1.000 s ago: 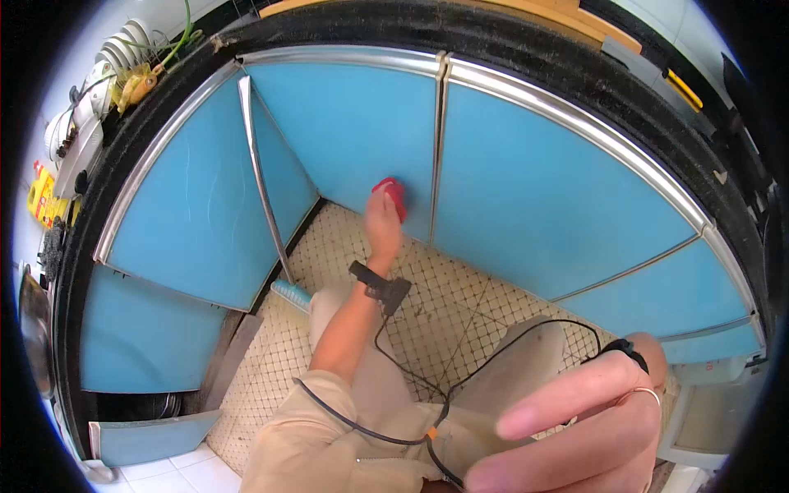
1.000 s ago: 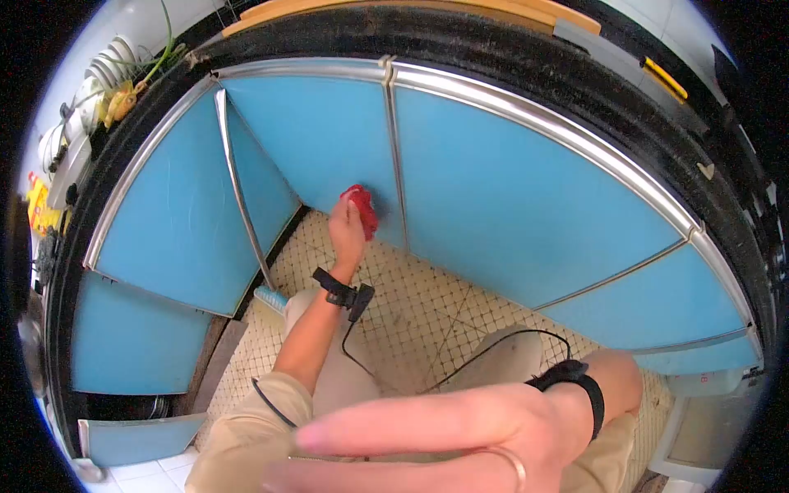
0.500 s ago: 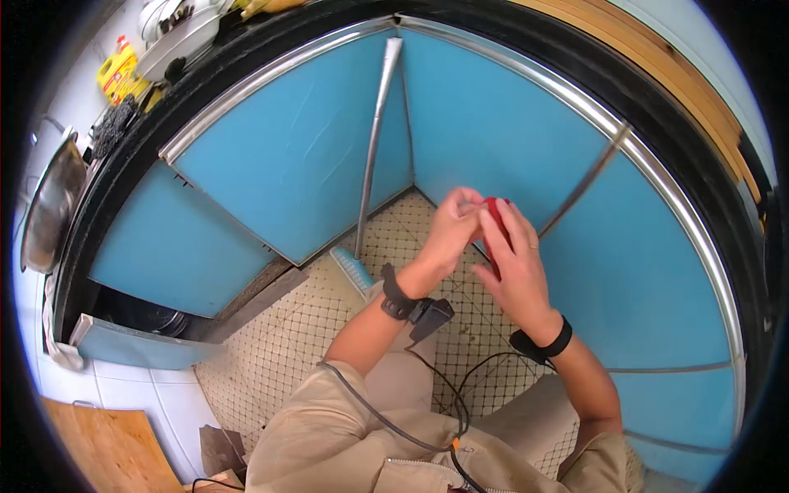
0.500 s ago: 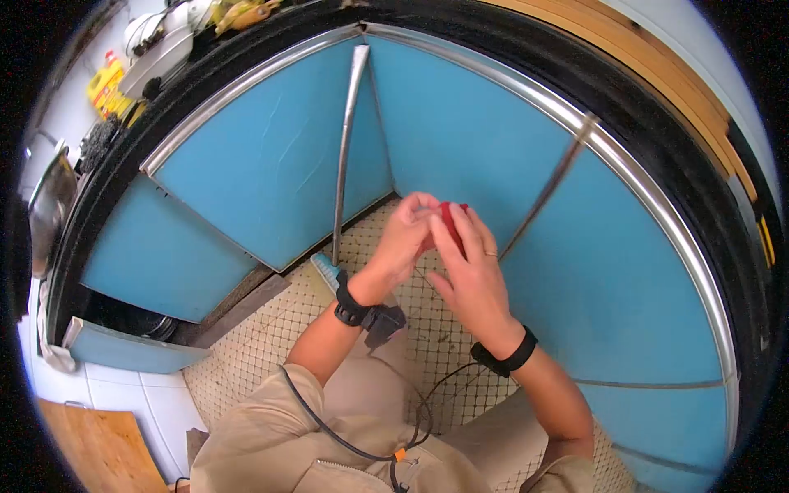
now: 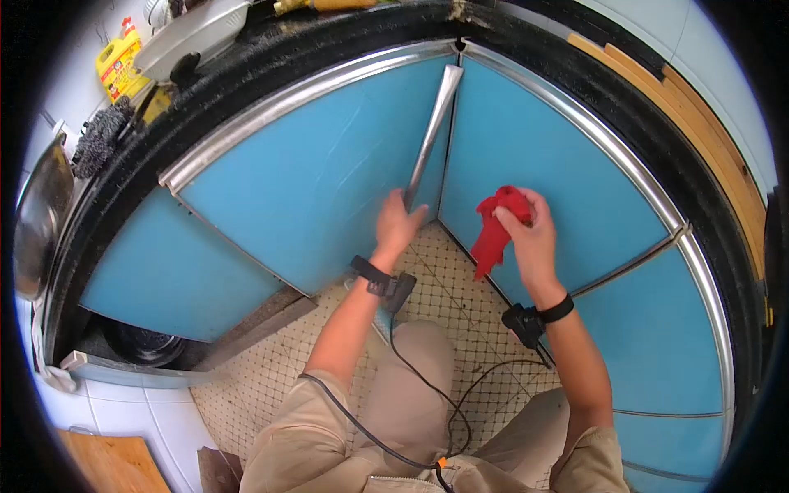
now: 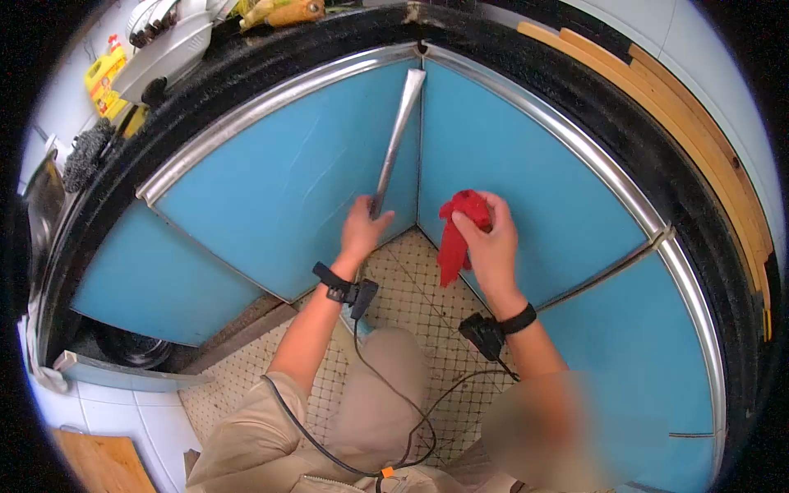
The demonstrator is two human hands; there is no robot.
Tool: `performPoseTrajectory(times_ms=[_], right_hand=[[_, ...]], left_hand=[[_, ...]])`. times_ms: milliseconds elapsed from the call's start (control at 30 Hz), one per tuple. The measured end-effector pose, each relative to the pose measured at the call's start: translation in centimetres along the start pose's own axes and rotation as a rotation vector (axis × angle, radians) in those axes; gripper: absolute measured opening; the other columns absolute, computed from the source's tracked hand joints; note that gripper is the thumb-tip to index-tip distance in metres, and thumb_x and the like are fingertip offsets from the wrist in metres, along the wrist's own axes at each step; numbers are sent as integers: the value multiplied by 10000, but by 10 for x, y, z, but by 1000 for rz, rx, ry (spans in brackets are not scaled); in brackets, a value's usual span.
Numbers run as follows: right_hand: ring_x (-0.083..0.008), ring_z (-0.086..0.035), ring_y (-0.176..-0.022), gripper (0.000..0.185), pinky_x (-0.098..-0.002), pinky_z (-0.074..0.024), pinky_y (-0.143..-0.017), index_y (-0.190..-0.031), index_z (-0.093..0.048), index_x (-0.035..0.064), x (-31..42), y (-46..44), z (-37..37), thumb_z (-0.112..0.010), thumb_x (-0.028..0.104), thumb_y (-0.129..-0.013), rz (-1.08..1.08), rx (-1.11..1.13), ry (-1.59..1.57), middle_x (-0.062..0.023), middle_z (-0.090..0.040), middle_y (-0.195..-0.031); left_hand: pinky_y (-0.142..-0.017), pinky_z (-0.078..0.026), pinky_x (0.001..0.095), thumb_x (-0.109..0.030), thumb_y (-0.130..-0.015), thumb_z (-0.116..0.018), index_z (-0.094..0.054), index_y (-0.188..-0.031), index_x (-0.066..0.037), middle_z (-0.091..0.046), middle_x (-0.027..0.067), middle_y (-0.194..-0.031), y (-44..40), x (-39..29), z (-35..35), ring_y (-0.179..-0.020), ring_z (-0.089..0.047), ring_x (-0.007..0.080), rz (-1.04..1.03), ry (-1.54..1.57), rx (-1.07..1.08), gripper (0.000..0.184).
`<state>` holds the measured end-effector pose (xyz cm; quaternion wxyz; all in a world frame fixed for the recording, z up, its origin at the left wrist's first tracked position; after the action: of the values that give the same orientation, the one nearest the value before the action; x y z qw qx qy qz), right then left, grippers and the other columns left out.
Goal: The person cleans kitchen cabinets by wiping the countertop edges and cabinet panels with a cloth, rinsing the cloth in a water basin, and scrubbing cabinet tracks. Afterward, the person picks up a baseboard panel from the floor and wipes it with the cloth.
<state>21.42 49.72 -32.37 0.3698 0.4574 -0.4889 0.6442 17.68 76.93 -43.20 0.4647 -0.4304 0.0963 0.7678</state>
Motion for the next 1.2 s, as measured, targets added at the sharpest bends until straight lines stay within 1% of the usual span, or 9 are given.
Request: performPoseTrajectory(times_ms=[233,333,500,600,700,767,900,967,1200], right_hand=[[-182,-605,-1066,462,-315,-486,-940,-1295,-497,-43,51,-51,-20,-661,81,-882,-84,17,-459,-111,-620,-1177],[-183,-618,-1024,405,-320,-495,-894,-1271,-515,-26,85,-65,-18,-621,92,-898,115,-43,-311,-107,-631,-1150],[-235,-636,-973,352,-351,-492,-859,-1234,-545,29,145,-89,-50,-619,89,-896,504,-148,73,-135,-645,-1094],[-328,-625,-1012,306,-394,-481,-883,-1212,-557,44,171,-115,-86,-598,113,-916,728,-216,197,-177,-637,-1107],[-379,-597,-1077,310,-438,-465,-943,-1226,-553,21,167,-155,-123,-568,122,-933,911,-238,322,-198,-629,-1153],[-380,-586,-1093,331,-444,-455,-959,-1221,-552,-2,149,-180,-148,-591,108,-911,918,-251,497,-198,-628,-1157],[-368,-561,-1133,320,-448,-442,-977,-1176,-575,3,153,-159,-178,-626,68,-867,998,-357,583,-188,-631,-1147],[-374,-566,-1112,291,-458,-444,-964,-1146,-582,-7,161,-146,-183,-627,59,-865,1024,-401,606,-190,-631,-1123],[-342,-593,-1049,365,-446,-455,-951,-1095,-617,14,199,-46,-266,-676,8,-736,1183,-287,400,-156,-643,-1076]], left_hand=[[-722,-495,467,-368,-841,-713,-556,-1041,18,-652,216,-901,-33,13,-34,-844,-644,392,43,47,70,462],[-664,-476,458,-349,-871,-679,-564,-892,10,-633,203,-771,-22,17,-21,-723,-617,392,23,214,27,377],[-588,-466,394,-306,-910,-660,-575,-840,-12,-552,89,-643,40,34,61,-585,-564,215,101,285,-83,313],[-576,-470,356,-244,-913,-672,-596,-853,-28,-539,2,-642,87,53,130,-594,-532,126,229,618,-284,236],[-616,-487,316,-174,-923,-654,-639,-922,-10,-572,-31,-713,125,85,194,-641,-537,104,311,679,-448,165],[-773,-511,316,-154,-938,-617,-638,-1127,36,-644,49,-921,141,81,254,-821,-608,138,180,292,-638,268],[-980,-458,334,-108,-944,-584,-543,-1339,26,-611,125,-1234,149,91,301,-1098,-600,184,-9,97,-866,420],[-1090,-377,350,-63,-940,-560,-465,-1425,-6,-515,146,-1412,133,110,285,-1274,-522,228,-21,609,-792,497],[-1121,-354,339,9,-927,-533,-430,-1431,33,-480,131,-1450,131,120,288,-1318,-484,213,19,602,-801,515]])
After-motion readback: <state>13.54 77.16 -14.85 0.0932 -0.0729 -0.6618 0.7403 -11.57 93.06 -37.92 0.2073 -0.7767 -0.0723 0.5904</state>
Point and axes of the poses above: each hand's wrist, its own y-axis away from the middle knuckle, its own z-axis out of the back of the hand, x = y × z, the point moved 10 cm from there along -y, towards the middle knuckle
